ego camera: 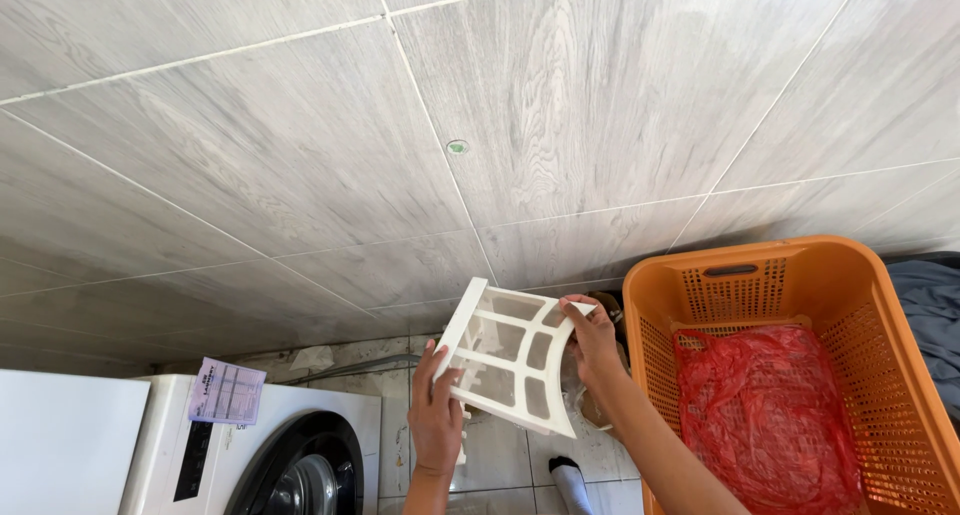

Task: Cleaning a dryer lint filter and sorting brown clothes in a laundry basket

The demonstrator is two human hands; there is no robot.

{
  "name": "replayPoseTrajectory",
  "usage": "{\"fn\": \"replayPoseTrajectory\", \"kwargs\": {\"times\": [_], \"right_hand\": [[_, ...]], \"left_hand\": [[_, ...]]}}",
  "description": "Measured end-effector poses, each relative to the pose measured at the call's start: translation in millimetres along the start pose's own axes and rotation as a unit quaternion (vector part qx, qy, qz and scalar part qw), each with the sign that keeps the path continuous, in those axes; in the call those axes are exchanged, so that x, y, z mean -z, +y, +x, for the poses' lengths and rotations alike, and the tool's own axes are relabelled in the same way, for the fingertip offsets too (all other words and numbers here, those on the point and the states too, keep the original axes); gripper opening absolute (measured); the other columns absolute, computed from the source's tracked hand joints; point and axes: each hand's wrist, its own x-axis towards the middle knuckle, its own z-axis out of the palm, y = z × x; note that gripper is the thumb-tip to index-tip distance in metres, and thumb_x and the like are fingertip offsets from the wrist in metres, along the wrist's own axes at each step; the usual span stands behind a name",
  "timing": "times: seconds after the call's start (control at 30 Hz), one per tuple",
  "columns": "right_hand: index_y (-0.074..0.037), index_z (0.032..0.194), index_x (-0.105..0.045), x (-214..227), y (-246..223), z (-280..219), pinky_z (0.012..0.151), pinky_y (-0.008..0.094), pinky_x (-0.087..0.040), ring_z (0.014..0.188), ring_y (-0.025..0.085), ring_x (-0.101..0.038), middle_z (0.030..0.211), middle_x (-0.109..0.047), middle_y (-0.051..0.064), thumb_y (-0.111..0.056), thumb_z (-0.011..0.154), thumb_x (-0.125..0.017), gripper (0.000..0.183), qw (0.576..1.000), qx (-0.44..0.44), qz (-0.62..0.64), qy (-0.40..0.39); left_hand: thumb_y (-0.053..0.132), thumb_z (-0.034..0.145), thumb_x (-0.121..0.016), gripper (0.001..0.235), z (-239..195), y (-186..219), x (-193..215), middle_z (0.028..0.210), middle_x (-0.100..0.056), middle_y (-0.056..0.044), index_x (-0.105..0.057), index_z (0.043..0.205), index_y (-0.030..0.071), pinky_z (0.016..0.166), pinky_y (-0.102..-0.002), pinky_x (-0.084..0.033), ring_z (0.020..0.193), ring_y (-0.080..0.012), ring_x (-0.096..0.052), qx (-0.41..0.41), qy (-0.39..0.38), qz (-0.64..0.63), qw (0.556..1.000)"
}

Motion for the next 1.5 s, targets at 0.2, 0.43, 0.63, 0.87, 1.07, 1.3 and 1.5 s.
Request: {"fn": "replayPoseTrajectory", "kwargs": {"times": [0.2,0.43,0.63,0.87,1.07,1.3,1.5], "right_hand": [[-0.013,0.154,-0.04,-30.8,-30.8,-62.6,0.108,0.04,-0.045,0.129,0.029,-0.058,0.145,-0.056,0.019,-0.052,0.098,-0.032,0.068,0.995,0.001,-0.035,-0.09],[-0.003,0.154,-0.037,-46.2,-50.4,-94.6,0.103,0.061,-0.039,0.131,0.05,-0.047,0.148,-0.046,0.034,-0.062,0.063,-0.055,0.11,0.987,-0.14,-0.001,-0.075],[0.003,0.134,-0.054,-21.7,-22.5,-58.6,0.07,0.044,-0.06,0.081,0.029,-0.069,0.11,-0.07,0.023,-0.037,0.09,-0.067,0.061,0.989,-0.049,0.086,-0.114],[-0.002,0.142,-0.053,-45.5,-59.7,-100.5,0.101,0.045,-0.052,0.122,0.035,-0.062,0.139,-0.064,0.023,-0.027,0.093,-0.055,0.055,0.986,-0.041,0.073,-0.147],[-0.003,0.138,-0.057,-8.2,-47.7,-80.7,0.108,0.055,-0.05,0.124,0.039,-0.063,0.139,-0.065,0.024,-0.033,0.084,-0.06,0.062,0.987,-0.046,0.005,-0.154],[-0.002,0.145,-0.044,48.5,-23.3,-58.4,0.114,0.052,-0.039,0.133,0.036,-0.052,0.145,-0.053,0.022,-0.023,0.093,-0.051,0.056,0.992,-0.089,0.012,-0.093],[-0.014,0.164,-0.002,33.2,-46.4,-75.0,0.127,0.052,-0.013,0.158,0.033,-0.009,0.172,-0.003,0.016,-0.02,0.096,-0.049,0.083,0.81,0.401,-0.416,0.097]], "left_hand": [[-0.021,0.07,-0.043,0.053,10.6,17.7,10.7,0.143,-0.054,-0.005,-0.065,0.11,0.006,0.118,-0.047,-0.045,0.15,-0.0351,-0.043,0.068,0.057,-0.156,0.984],[-0.023,0.072,-0.048,0.055,10.6,21.4,11.9,0.143,-0.055,-0.004,-0.065,0.114,0.008,0.12,-0.047,-0.046,0.15,-0.0335,-0.042,0.03,0.029,-0.141,0.989],[0.041,0.083,-0.077,0.115,9.3,27.6,5.3,0.17,-0.006,-0.018,0.0,0.162,0.007,0.125,-0.055,-0.012,0.158,-0.0368,-0.007,0.255,0.037,-0.109,0.96],[0.011,0.098,-0.037,0.048,0.4,1.9,-20.1,0.124,-0.061,-0.031,-0.044,0.14,-0.011,0.102,-0.057,-0.051,0.113,-0.0378,-0.062,0.569,0.063,-0.698,0.43],[0.047,0.092,-0.058,0.073,16.8,16.9,-27.4,0.111,-0.066,-0.021,-0.048,0.148,0.001,0.082,-0.044,-0.063,0.091,-0.0265,-0.067,0.561,0.106,-0.638,0.516],[0.037,0.098,-0.053,0.061,18.3,37.6,-27.5,0.127,-0.058,-0.017,-0.041,0.152,0.011,0.077,-0.034,-0.049,0.096,-0.0244,-0.06,0.563,0.156,-0.533,0.612],[0.031,0.099,-0.049,0.055,12.3,41.7,-30.0,0.14,-0.053,-0.011,-0.04,0.151,0.018,0.102,-0.05,-0.05,0.126,-0.0304,-0.059,0.527,0.103,-0.432,0.725]]}}
